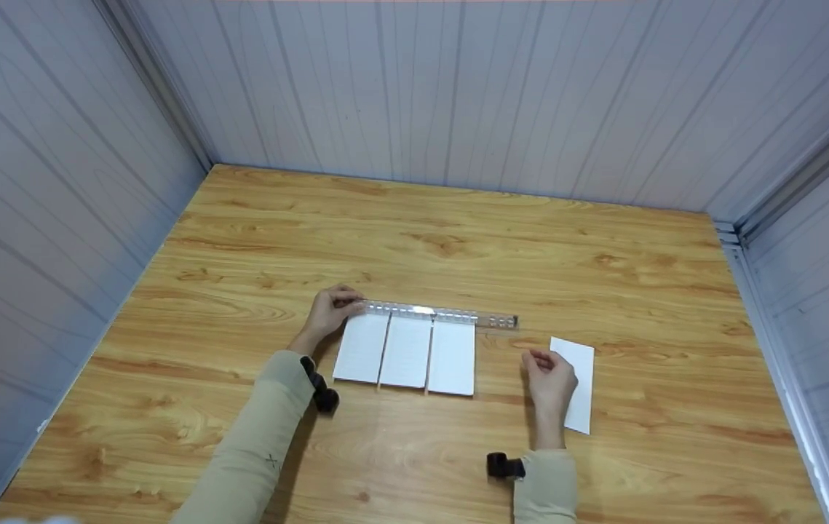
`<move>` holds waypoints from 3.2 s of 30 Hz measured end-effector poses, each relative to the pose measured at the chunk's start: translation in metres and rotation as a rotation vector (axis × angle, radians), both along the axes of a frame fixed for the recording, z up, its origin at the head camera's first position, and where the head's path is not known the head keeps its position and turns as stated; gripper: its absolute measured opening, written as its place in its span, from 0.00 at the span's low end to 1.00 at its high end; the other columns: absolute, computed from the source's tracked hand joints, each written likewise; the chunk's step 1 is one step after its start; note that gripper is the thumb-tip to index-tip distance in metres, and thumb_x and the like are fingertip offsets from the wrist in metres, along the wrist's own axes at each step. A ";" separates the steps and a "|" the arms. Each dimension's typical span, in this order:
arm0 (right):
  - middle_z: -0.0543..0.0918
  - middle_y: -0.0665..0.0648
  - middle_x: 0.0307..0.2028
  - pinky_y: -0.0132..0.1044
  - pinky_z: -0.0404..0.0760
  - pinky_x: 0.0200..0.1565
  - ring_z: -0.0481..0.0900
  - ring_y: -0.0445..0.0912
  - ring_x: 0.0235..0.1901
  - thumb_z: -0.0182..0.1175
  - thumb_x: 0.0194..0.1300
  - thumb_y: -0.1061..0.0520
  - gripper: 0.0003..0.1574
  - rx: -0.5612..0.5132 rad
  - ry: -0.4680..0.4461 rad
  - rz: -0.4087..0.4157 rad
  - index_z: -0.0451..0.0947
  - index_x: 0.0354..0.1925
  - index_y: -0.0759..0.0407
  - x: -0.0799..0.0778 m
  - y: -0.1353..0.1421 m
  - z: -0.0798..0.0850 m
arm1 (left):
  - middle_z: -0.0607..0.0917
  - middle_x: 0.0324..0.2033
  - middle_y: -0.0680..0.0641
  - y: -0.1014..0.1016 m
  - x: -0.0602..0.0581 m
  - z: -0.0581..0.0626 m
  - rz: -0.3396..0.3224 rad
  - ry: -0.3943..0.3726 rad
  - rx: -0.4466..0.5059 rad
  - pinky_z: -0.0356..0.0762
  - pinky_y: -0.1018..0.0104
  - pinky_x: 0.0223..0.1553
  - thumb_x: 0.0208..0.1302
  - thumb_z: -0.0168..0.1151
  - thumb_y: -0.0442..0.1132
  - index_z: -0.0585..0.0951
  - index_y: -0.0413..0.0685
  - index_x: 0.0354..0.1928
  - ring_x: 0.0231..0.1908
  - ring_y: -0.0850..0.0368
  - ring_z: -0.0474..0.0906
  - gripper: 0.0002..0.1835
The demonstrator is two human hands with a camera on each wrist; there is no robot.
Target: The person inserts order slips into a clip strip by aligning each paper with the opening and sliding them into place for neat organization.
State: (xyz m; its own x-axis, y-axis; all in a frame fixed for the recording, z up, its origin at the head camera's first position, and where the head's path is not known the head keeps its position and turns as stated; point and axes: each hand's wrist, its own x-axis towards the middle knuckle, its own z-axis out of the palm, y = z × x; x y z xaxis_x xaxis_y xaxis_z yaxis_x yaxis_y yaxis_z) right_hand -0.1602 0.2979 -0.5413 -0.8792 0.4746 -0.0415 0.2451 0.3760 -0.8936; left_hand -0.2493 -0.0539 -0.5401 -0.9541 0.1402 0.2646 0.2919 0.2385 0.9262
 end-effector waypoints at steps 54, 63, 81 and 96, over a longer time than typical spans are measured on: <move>0.74 0.52 0.23 0.31 0.66 0.26 0.68 0.40 0.23 0.67 0.47 0.46 0.34 0.126 -0.326 -0.143 0.72 0.42 0.72 0.017 0.069 0.002 | 0.79 0.29 0.39 -0.003 -0.020 -0.034 0.025 -0.027 -0.028 0.72 0.69 0.32 0.50 0.64 0.27 0.82 0.31 0.31 0.31 0.49 0.75 0.05; 0.72 0.60 0.32 0.38 0.66 0.33 0.68 0.51 0.35 0.67 0.48 0.47 0.40 0.071 -0.427 -0.104 0.67 0.50 0.73 0.013 0.070 0.004 | 0.79 0.30 0.41 -0.003 -0.020 -0.033 0.035 -0.039 -0.041 0.72 0.68 0.32 0.50 0.64 0.28 0.83 0.33 0.30 0.32 0.50 0.75 0.05; 0.73 0.70 0.40 0.43 0.67 0.37 0.69 0.58 0.41 0.66 0.49 0.49 0.37 0.115 -0.401 -0.087 0.68 0.46 0.76 0.013 0.067 0.002 | 0.77 0.31 0.29 0.000 -0.002 0.001 0.001 -0.043 -0.004 0.72 0.51 0.36 0.50 0.60 0.22 0.79 0.22 0.31 0.34 0.35 0.73 0.06; 0.70 0.70 0.44 0.43 0.67 0.37 0.68 0.58 0.42 0.65 0.50 0.53 0.36 0.115 -0.399 -0.092 0.65 0.49 0.75 0.015 0.065 0.004 | 0.76 0.30 0.27 -0.001 -0.005 -0.003 -0.012 -0.010 0.030 0.71 0.45 0.36 0.49 0.61 0.21 0.78 0.20 0.31 0.33 0.32 0.73 0.07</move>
State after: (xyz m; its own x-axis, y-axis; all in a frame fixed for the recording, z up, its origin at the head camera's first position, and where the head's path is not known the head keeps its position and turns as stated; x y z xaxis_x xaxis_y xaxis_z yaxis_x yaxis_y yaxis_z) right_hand -0.1455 0.3630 -0.5374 -0.7588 0.5716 -0.3121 0.6005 0.4285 -0.6752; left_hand -0.2540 -0.0544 -0.5430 -0.9549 0.1442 0.2595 0.2855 0.2066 0.9358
